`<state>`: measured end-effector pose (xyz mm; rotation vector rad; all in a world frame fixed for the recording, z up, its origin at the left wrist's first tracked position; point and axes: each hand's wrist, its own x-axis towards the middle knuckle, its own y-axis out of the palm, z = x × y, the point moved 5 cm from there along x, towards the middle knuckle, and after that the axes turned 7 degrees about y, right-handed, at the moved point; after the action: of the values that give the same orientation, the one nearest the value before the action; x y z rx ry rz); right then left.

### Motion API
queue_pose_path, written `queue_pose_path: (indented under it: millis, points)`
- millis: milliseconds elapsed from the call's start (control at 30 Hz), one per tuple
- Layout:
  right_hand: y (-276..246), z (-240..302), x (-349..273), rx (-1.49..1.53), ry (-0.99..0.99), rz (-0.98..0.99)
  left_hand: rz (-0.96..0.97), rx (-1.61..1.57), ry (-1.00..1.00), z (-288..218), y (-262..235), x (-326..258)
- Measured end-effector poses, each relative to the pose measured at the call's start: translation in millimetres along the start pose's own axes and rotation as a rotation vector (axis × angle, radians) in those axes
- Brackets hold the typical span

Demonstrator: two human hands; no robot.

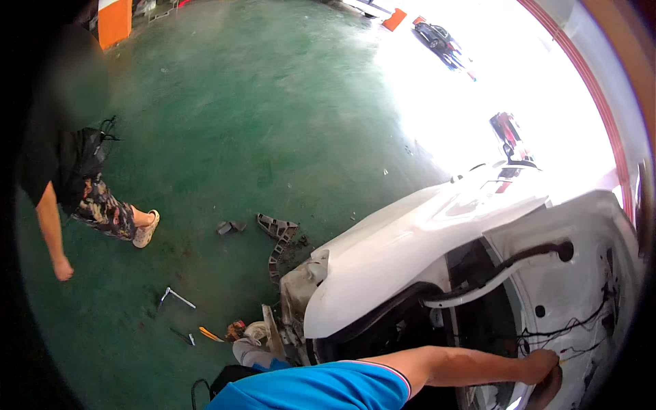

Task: The person works under the open trunk lid of a white car, using a screwdriver to remove fasteners and then manipulating and connecting electrical wires and connectors. They repeatedly strip, twist, and join wires, securing connections with tape.

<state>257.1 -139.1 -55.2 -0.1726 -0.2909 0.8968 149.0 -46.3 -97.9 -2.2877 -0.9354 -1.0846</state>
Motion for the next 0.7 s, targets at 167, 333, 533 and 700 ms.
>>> queue_pose_path:
  millis: [167,333,533,700]
  points:
    - [71,35,33,-0.037,-0.015,0.044,-0.298,0.037,0.045,58,-18,51]
    - [33,24,-17,-0.100,0.120,-0.176,-0.092,-0.050,-0.029,-9,-27,-5]
    - [70,37,20,-0.015,0.041,-0.071,-0.125,0.160,-0.212,-5,-60,11]
    - [70,37,31,0.047,0.015,-0.025,-0.188,0.119,-0.184,1,-64,11]
